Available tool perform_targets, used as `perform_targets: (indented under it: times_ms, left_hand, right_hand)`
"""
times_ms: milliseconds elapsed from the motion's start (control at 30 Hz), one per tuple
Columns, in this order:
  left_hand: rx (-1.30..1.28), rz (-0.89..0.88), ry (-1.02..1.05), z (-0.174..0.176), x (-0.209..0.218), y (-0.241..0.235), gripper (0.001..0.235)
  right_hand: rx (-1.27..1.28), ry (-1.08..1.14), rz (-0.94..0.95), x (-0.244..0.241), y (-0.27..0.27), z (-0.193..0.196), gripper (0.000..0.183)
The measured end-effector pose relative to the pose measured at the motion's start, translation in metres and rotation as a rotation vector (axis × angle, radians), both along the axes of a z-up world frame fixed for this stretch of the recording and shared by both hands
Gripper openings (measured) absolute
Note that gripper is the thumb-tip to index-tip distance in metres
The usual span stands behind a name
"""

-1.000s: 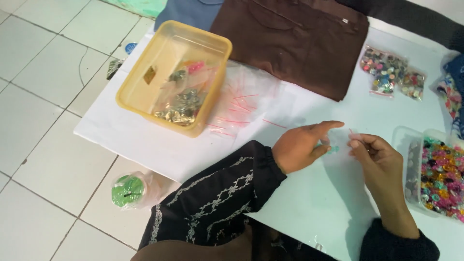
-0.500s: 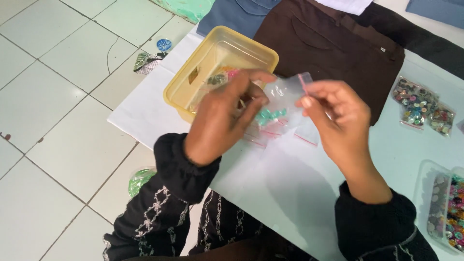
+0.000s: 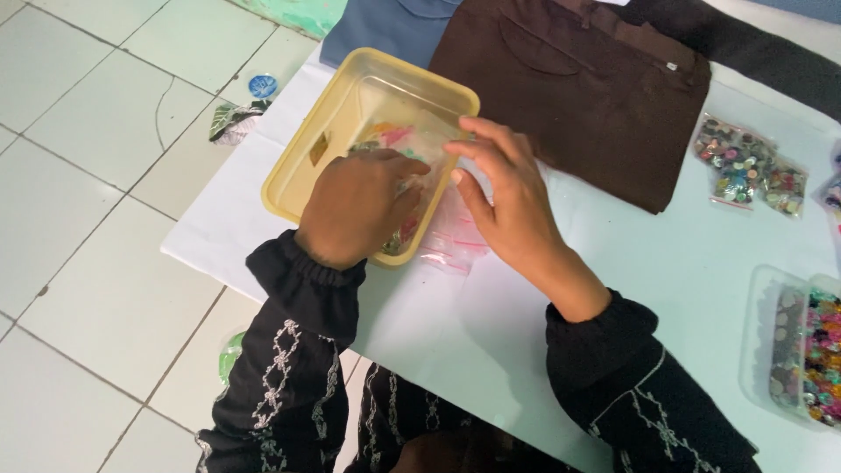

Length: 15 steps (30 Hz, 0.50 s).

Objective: The person sorts small metal and colorful plastic buttons on a white table, placing them into small clear plastic bags. They handle the buttons by hand, arranging them in groups and sealing each bag after filling it.

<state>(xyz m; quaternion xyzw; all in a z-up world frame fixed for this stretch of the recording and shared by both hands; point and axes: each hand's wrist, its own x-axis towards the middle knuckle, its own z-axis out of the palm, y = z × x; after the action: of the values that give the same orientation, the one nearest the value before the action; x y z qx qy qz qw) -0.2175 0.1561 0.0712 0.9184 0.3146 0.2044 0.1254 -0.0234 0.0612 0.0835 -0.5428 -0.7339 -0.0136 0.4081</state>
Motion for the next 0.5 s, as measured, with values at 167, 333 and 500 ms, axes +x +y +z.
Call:
perform_targets:
  times_ms: [167,333,500]
  left_hand:
    - [0.0,-0.008,0.026,0.011,-0.002,-0.004,0.024]
    - [0.05,-0.032,0.062,0.022,-0.002,-0.007,0.029]
    - [0.38,-0.056,-0.202,0.042,0.006,-0.034,0.025]
  right_hand:
    - [-0.037,-0.055,0.012,-0.004,-0.011,-0.019,0.048]
    - [-0.132,-0.113,-0.021,-0.008,-0.039,-0.023,0.073]
    - [-0.31,-0.213,-0.031,0.013,-0.087,-0.046,0.078]
